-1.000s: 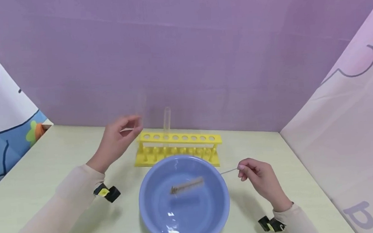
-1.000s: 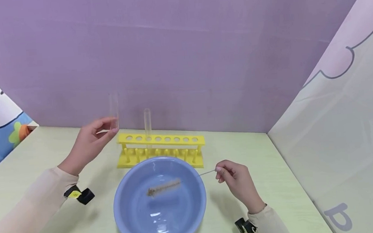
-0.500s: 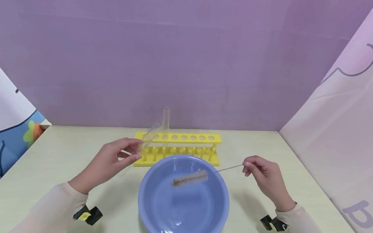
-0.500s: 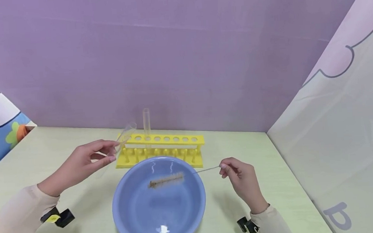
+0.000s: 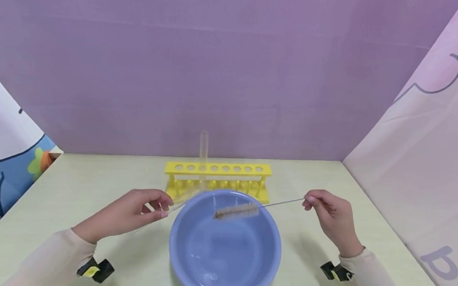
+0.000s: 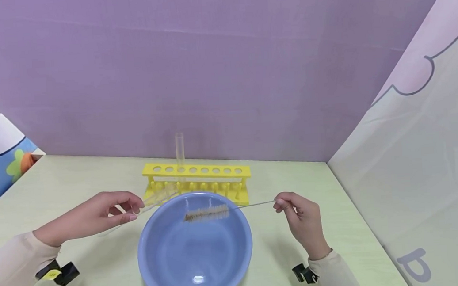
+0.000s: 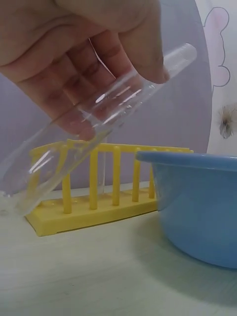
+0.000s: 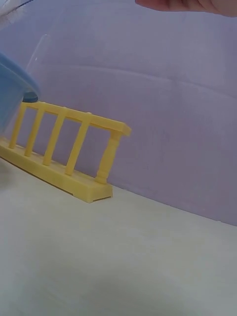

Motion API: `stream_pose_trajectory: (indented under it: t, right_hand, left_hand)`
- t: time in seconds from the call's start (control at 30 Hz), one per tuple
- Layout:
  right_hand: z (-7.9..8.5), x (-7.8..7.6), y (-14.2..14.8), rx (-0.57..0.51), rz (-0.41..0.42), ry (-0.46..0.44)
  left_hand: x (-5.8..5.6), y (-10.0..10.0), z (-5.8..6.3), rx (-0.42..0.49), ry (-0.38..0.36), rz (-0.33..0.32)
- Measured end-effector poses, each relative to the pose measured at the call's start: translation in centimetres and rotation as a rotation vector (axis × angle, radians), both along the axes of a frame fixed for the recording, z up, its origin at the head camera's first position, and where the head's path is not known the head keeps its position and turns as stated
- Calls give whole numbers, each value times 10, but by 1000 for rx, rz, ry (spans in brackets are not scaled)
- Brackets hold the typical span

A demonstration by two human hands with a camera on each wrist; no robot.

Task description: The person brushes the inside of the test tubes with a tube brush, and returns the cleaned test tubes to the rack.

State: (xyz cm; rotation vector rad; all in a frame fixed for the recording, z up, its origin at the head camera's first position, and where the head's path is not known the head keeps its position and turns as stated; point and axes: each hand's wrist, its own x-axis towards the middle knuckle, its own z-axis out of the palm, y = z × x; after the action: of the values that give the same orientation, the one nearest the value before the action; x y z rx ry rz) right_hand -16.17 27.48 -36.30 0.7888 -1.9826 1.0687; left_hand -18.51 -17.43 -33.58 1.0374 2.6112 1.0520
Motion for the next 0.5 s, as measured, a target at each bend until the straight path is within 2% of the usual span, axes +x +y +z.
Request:
stream_pose_trajectory:
  t: [0.2,0.33,0.5]
  right_hand:
    - [1,0,1,-53,-23,65]
    - [2,0,0,-97,-42,90]
    - [3,-1,-2,-160,-18,116]
  left_hand:
    - [2,-3,-1,0,-9,-57]
    - [0,-5,-2,-15,-56,-93]
    - [-2,-3,-2,-49,-88,-123]
